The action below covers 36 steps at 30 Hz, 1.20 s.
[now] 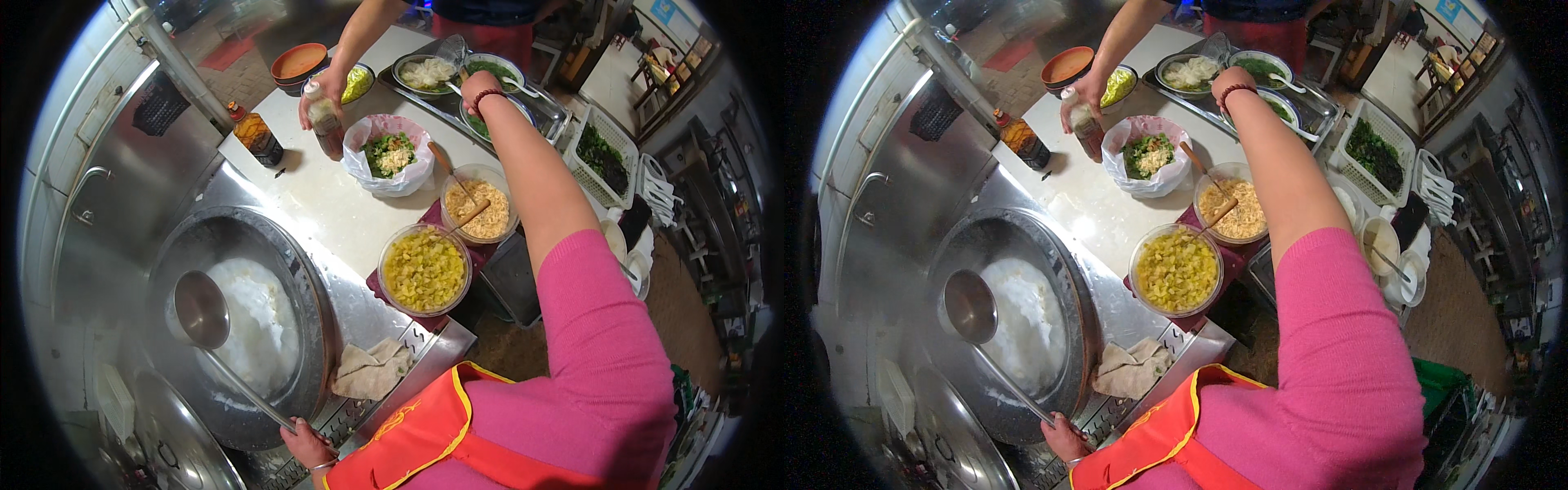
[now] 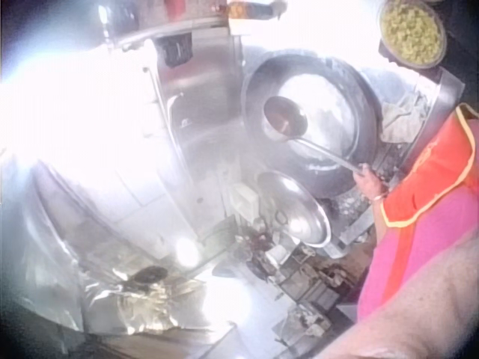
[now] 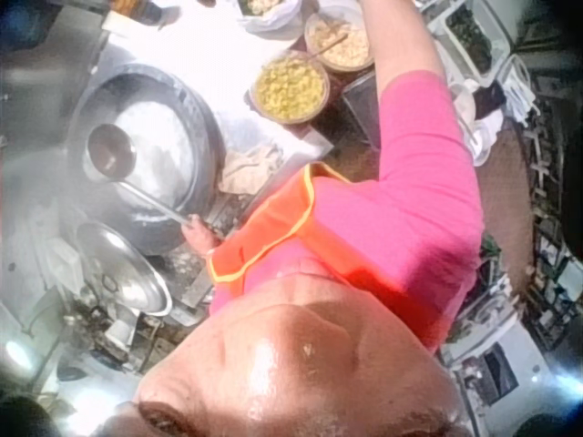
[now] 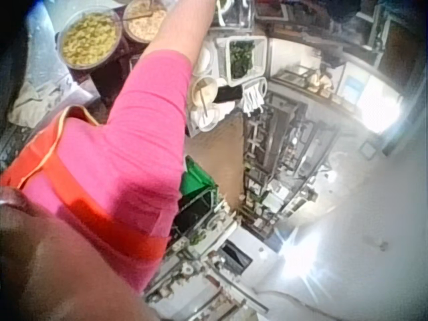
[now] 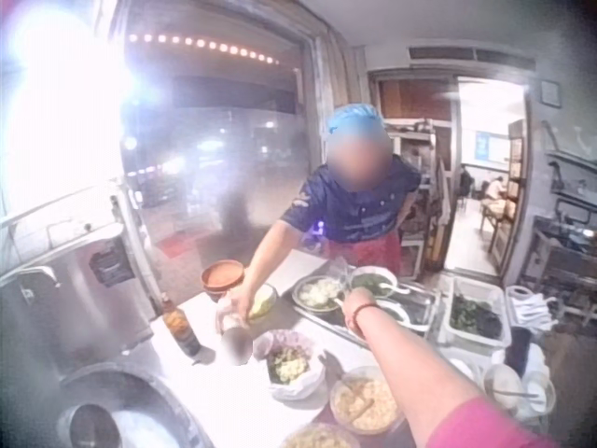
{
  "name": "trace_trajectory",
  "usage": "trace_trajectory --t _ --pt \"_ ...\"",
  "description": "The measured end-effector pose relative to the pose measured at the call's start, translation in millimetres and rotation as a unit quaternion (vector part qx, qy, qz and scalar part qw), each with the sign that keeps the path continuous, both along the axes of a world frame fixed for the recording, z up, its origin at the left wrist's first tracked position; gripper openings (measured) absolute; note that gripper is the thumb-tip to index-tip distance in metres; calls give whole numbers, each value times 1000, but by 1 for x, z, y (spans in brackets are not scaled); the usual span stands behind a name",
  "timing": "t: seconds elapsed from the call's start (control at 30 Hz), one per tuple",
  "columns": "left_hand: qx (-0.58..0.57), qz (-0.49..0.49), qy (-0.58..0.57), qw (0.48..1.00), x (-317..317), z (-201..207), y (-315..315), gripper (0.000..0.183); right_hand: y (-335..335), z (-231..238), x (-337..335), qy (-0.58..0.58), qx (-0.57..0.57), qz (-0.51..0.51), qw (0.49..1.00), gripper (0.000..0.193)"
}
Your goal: The person assembles multiple noodle bowls by adding toppings, sauces, and broth from a large pot. They also prepare a takeaway bag with noodles, greens, and seasonings, then ladle hot broth into the bowls and bag. The person uses a ladle, strainer, and spoons to handle ingredients and liquids.
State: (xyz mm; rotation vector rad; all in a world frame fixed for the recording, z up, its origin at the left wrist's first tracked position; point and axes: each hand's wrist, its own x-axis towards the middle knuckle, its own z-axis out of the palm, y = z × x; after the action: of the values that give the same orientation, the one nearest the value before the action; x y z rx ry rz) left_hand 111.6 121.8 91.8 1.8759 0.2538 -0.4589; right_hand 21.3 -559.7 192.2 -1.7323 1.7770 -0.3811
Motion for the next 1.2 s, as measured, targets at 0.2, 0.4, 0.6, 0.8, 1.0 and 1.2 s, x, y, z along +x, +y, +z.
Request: trace_trajectory --t 0.2,0.4,0.6,0.8,1.0,1.2 --pt "-14 29 14 999 -1 3 5 16 14 -9 -1 160 -188 49 968 24" --pt "-34 30 5 999 5 2 29 16 56 -3 -13 190 -211 56 957 26" --pt "-64 48 16 997 16 10 51 12 90 10 -25 121 -225 -14 967 27" --pt "-160 59 36 985 41 13 115 11 243 43 -44 -290 20 120 949 13" --pt "-198 46 39 978 54 12 178 14 422 -27 51 -232 137 306 913 27" --pt "-199 56 68 976 54 12 213 15 476 -143 184 89 -180 431 880 21"
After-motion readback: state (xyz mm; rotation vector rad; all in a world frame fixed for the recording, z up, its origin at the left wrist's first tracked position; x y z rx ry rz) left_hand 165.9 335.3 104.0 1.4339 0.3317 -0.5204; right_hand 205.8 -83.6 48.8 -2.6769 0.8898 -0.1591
